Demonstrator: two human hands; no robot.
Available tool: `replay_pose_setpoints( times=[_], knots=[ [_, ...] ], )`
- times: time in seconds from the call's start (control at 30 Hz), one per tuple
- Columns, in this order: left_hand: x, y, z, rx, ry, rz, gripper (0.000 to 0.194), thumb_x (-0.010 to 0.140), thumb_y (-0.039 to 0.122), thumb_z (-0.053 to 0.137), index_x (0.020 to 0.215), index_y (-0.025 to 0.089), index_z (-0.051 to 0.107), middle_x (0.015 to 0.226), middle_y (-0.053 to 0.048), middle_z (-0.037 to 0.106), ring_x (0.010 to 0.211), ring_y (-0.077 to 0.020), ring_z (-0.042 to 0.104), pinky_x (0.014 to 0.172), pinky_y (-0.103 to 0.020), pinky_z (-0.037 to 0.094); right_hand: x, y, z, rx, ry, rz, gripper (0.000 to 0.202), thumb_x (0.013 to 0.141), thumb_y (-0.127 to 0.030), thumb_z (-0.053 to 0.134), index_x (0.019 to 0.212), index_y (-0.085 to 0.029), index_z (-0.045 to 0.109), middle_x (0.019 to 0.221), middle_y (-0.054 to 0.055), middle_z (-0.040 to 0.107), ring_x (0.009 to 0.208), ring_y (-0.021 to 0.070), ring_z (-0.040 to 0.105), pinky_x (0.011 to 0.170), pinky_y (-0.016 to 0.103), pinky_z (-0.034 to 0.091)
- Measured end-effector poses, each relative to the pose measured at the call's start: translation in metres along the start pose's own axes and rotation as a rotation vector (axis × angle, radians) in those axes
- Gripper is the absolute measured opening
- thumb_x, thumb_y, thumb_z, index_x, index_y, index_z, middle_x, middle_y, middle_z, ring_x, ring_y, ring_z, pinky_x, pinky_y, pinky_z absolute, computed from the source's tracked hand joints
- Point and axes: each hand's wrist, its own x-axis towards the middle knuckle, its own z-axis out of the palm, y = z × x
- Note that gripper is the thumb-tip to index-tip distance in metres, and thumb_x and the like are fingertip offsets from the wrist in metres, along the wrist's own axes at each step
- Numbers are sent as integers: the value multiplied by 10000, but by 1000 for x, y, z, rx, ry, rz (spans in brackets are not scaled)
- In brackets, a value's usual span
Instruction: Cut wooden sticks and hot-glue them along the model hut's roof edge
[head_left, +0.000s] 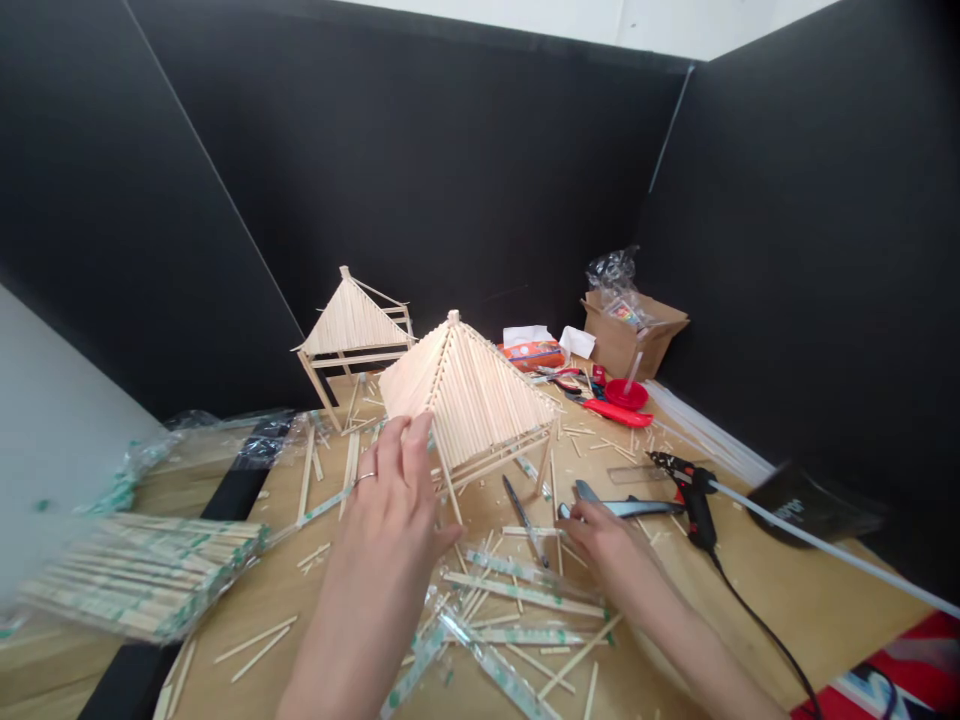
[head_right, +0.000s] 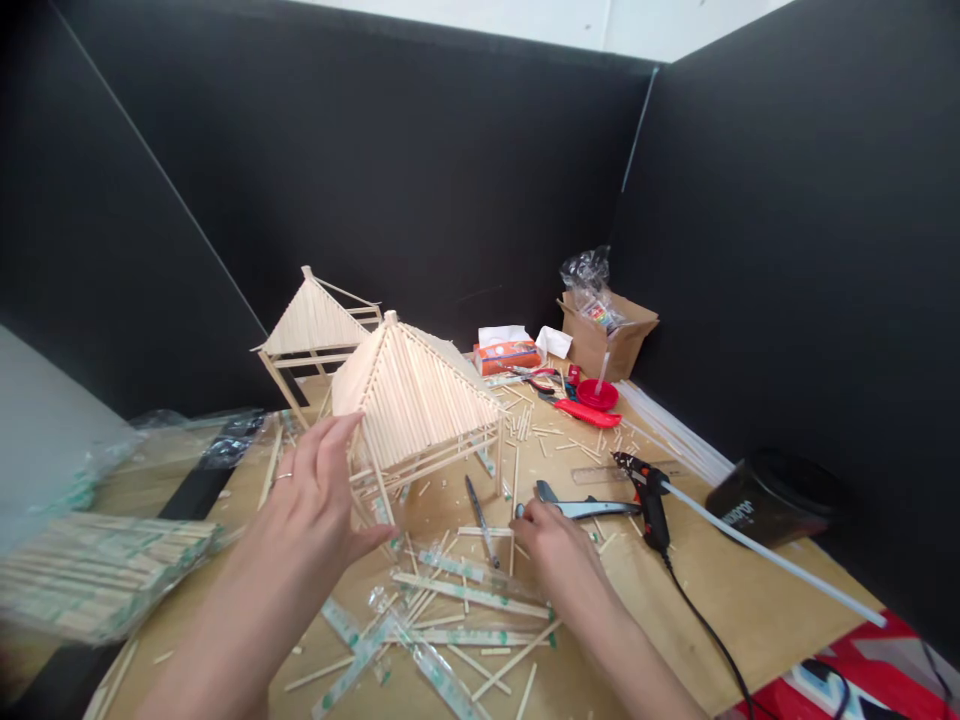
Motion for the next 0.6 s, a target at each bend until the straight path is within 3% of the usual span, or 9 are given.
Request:
replay_pose_setpoints(
  times=[0.17,0.3,0.4,0.5,0.6],
  knots=[
    [3,0,4,32,29,-17,1008,642,166,834,1432,90,213,1392,-252,426,1256,-395,488,893,-470,544,25,-13,6,-112,-39,-211,252,850,-61,603,957,-255,722,903,50,655,850,210,600,750,303,400],
    [5,0,5,35,37,-3,1059,616,163,851,1440,100,189,1400,-254,421,1265,-393,485,913,-470,534,41,-20,17,-144,-40,-369,268,864,-65,618,1045,-244,701,876,47,654,821,204,596,755,313,397],
    [5,0,7,20,40,-27,1071,609,146,844,1449,132,179,1399,-239,430,1237,-392,511,888,-461,543,51,-21,25,-122,-11,-461,159,871,-74,622,913,-202,706,836,54,659,811,211,600,753,320,406],
    [5,-1,10,20,57,-43,1091,568,132,855,1433,152,189,1380,-226,454,1205,-393,534,836,-442,558,55,-21,20,-45,46,-525,150,886,-82,610,814,-201,666,808,38,668,783,194,607,753,312,413],
    [6,-1,12,25,44,-45,1099,556,139,859,1420,157,181,1380,-225,460,1205,-387,536,802,-430,566,49,-26,4,92,152,-525,100,914,-125,577,899,-215,619,802,11,663,734,169,600,704,292,413]
  ],
)
